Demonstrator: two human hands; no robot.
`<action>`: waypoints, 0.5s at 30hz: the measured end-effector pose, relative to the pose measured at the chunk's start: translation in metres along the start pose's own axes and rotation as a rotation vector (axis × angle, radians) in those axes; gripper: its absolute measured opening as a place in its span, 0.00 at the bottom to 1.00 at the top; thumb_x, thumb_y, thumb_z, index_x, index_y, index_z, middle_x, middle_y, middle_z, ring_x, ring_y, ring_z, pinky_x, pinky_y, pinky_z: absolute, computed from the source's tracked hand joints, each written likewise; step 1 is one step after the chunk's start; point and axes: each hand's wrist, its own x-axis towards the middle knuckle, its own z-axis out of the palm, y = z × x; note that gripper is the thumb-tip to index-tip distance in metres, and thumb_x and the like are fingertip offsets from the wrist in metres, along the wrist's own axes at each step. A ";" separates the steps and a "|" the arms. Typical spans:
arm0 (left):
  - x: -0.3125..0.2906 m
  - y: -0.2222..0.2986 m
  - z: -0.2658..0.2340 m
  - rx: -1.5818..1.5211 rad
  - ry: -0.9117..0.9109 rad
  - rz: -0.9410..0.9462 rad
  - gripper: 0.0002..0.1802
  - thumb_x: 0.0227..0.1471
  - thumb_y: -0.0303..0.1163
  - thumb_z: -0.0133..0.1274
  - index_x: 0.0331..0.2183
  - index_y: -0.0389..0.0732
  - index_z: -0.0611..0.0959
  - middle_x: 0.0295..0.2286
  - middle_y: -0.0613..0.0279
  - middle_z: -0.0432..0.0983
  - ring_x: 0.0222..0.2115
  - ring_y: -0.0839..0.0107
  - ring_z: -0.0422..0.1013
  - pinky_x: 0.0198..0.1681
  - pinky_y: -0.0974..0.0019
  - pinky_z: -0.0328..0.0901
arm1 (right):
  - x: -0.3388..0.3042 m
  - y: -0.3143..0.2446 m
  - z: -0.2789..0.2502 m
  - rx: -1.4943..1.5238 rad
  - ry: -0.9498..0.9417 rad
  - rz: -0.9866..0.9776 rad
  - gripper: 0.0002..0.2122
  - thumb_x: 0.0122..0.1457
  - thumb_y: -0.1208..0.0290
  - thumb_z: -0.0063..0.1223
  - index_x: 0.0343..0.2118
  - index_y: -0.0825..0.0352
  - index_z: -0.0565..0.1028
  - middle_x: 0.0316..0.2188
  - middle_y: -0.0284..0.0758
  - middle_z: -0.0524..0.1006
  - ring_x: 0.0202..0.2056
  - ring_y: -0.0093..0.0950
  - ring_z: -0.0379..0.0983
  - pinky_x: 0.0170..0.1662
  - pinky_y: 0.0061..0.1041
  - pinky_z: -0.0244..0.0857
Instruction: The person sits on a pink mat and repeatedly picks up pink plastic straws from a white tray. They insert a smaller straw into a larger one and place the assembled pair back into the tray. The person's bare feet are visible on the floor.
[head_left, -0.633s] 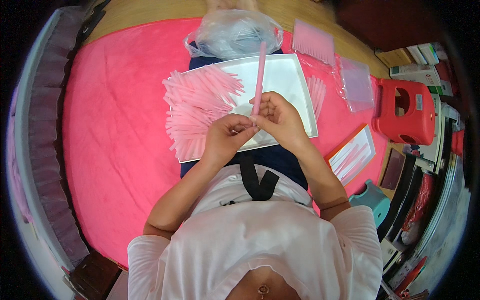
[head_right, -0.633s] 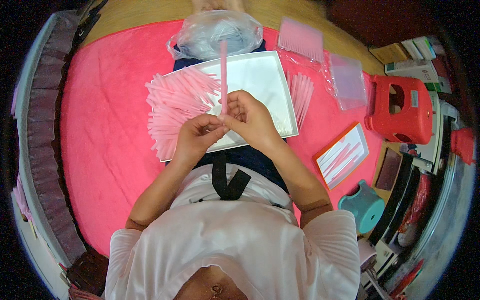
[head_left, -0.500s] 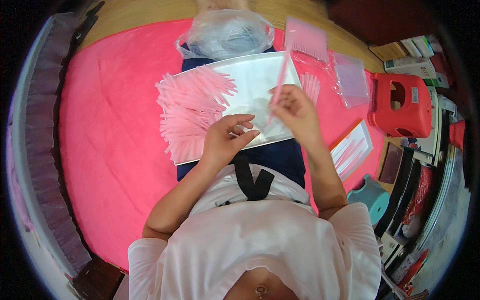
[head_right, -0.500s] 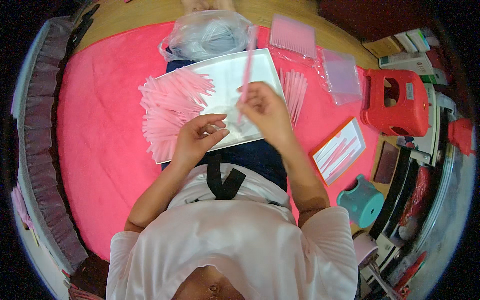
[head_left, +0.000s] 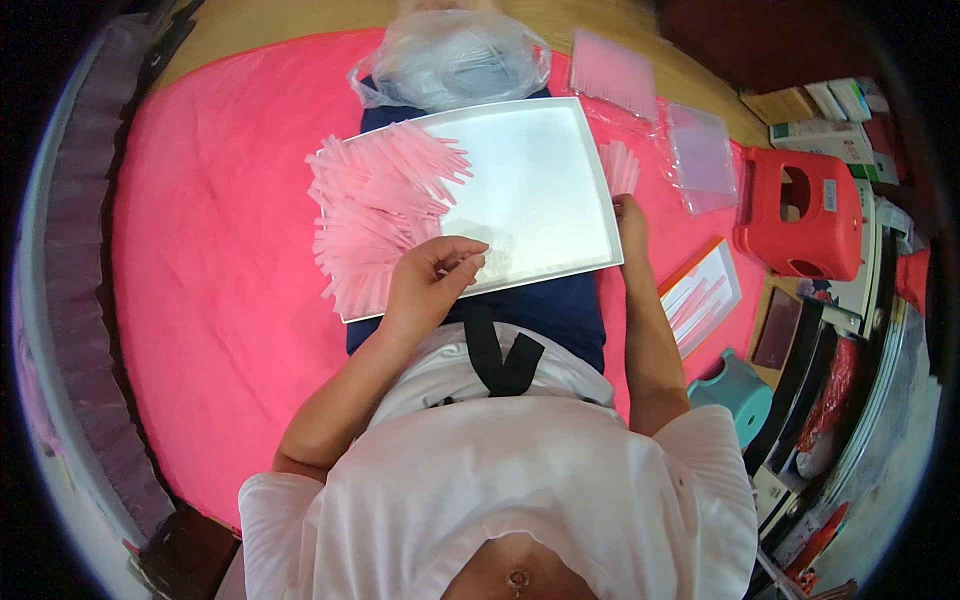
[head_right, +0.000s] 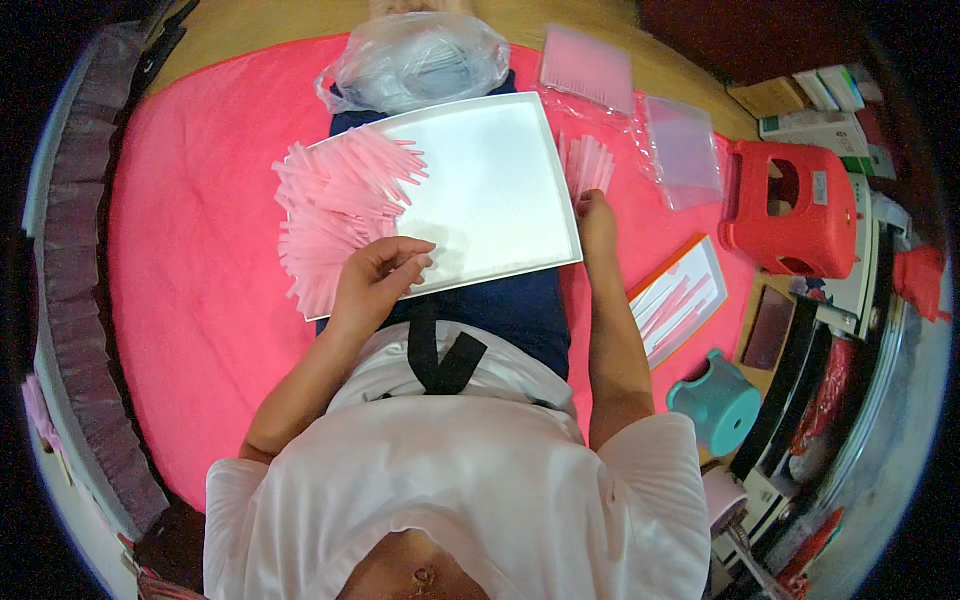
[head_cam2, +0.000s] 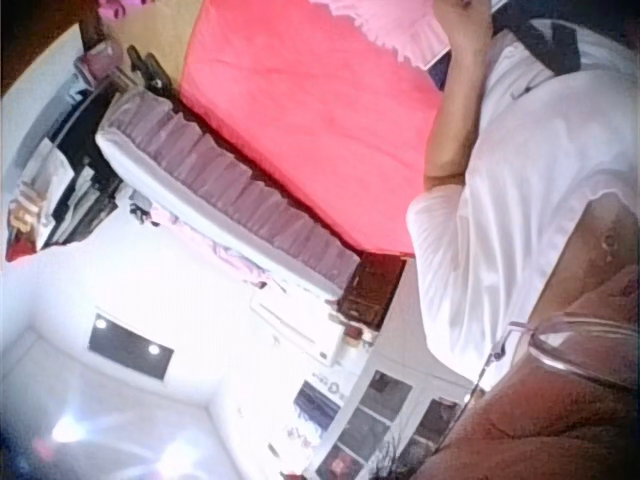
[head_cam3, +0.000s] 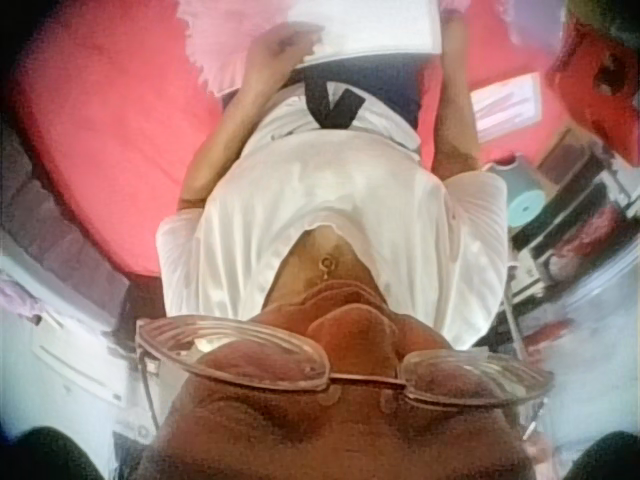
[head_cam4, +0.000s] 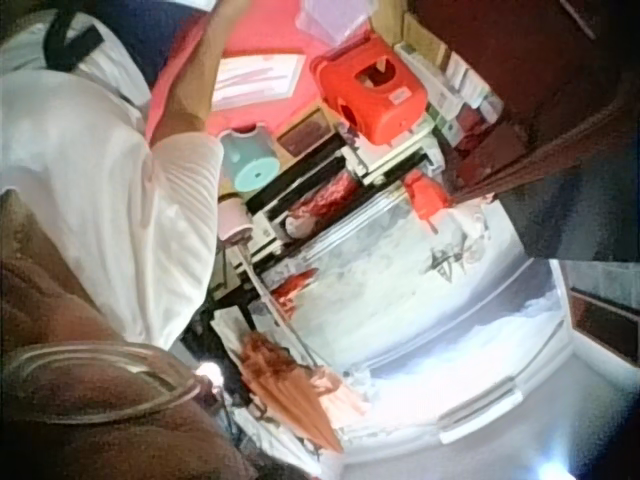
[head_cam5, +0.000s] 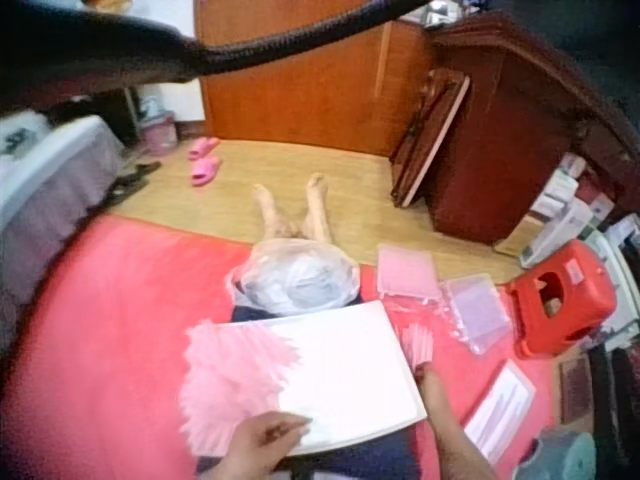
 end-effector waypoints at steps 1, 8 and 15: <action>0.000 -0.001 -0.002 0.001 0.004 0.008 0.12 0.57 0.31 0.55 0.42 0.38 0.82 0.30 0.66 0.79 0.28 0.81 0.71 0.29 0.77 0.64 | 0.003 -0.004 0.001 0.016 0.015 -0.007 0.12 0.53 0.72 0.59 0.38 0.71 0.74 0.27 0.44 0.78 0.30 0.38 0.77 0.35 0.34 0.70; -0.001 -0.004 -0.009 -0.037 0.041 -0.007 0.11 0.57 0.31 0.55 0.41 0.37 0.82 0.29 0.65 0.79 0.25 0.82 0.70 0.26 0.78 0.63 | 0.019 -0.078 -0.059 0.465 0.259 -0.203 0.07 0.59 0.74 0.54 0.39 0.70 0.75 0.29 0.34 0.77 0.29 0.21 0.72 0.34 0.23 0.67; -0.003 0.009 -0.003 -0.088 -0.004 -0.055 0.09 0.57 0.32 0.55 0.36 0.37 0.83 0.27 0.66 0.78 0.19 0.85 0.66 0.20 0.80 0.60 | -0.023 -0.222 -0.036 0.248 -0.115 -0.505 0.11 0.55 0.74 0.58 0.41 0.66 0.75 0.34 0.36 0.76 0.34 0.28 0.73 0.39 0.26 0.68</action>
